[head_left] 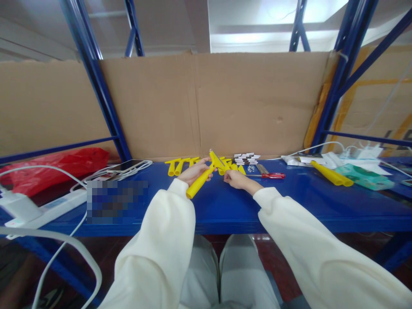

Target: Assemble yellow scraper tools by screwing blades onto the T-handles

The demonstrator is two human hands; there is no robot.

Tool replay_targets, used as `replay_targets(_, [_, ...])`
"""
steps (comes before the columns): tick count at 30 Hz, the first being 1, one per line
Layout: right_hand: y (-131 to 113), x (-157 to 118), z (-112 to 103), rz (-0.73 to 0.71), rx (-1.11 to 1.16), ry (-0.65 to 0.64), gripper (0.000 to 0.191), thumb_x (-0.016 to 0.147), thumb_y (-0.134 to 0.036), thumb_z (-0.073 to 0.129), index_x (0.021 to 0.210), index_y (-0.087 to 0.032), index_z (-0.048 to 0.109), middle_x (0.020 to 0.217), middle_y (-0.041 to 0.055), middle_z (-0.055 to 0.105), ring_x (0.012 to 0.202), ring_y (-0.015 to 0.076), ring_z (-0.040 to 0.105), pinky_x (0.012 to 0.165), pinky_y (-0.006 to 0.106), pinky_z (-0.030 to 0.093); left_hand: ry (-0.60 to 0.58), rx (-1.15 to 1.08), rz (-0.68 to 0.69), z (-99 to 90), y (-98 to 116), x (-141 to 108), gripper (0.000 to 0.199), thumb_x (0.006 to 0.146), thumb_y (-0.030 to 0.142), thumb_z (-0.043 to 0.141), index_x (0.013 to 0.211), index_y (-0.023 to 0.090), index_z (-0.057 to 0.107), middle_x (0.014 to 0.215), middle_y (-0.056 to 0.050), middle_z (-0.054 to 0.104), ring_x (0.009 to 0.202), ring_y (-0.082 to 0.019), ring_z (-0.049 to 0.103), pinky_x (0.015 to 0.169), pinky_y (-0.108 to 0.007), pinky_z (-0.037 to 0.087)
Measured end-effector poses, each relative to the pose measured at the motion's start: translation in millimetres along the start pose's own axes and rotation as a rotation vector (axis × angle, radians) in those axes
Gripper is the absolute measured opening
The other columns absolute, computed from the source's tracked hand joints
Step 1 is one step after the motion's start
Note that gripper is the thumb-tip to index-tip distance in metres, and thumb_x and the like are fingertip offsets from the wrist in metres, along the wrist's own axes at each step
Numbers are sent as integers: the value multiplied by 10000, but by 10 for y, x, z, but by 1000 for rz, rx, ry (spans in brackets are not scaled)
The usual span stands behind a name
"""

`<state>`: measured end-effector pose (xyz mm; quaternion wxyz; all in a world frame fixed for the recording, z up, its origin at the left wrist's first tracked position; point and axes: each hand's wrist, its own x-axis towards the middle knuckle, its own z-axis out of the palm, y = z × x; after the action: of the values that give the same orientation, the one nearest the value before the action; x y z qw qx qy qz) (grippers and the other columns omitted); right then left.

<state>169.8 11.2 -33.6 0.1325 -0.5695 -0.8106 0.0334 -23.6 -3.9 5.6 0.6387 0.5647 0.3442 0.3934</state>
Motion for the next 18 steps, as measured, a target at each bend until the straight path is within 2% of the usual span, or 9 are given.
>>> replay_targets(3, [11, -18, 16, -25, -21, 18, 238, 900, -154, 507, 1042, -176, 696, 1091, 115, 725, 1015, 242, 650, 863, 313, 474, -39, 2, 22, 27, 3, -25, 602, 770, 110, 533, 1337, 249, 385, 952, -46, 671, 525, -82, 552, 518, -211, 446])
replay_targets(8, [94, 4, 40, -34, 24, 97, 185, 895, -161, 504, 984, -180, 665, 1056, 122, 719, 965, 237, 650, 823, 307, 469, -23, 22, 42, 60, -1, -18, 592, 774, 105, 547, 1330, 243, 399, 920, -36, 672, 525, -82, 569, 509, -204, 452])
replay_targets(14, [322, 121, 51, -58, 305, 349, 86, 879, -183, 505, 869, -204, 588, 849, 48, 674, 786, 182, 608, 766, 295, 465, 55, 173, 81, 97, -59, 83, 586, 789, 102, 536, 1354, 217, 430, 905, -34, 685, 520, -85, 572, 506, -202, 464])
replay_targets(18, [439, 164, 24, -46, 494, 419, 90, 837, -185, 507, 752, -215, 509, 739, 17, 601, 758, 177, 569, 777, 310, 460, 147, 392, 169, 107, -129, 180, 545, 820, 117, 538, 1358, 191, 491, 842, -18, 677, 539, -81, 562, 567, -206, 482])
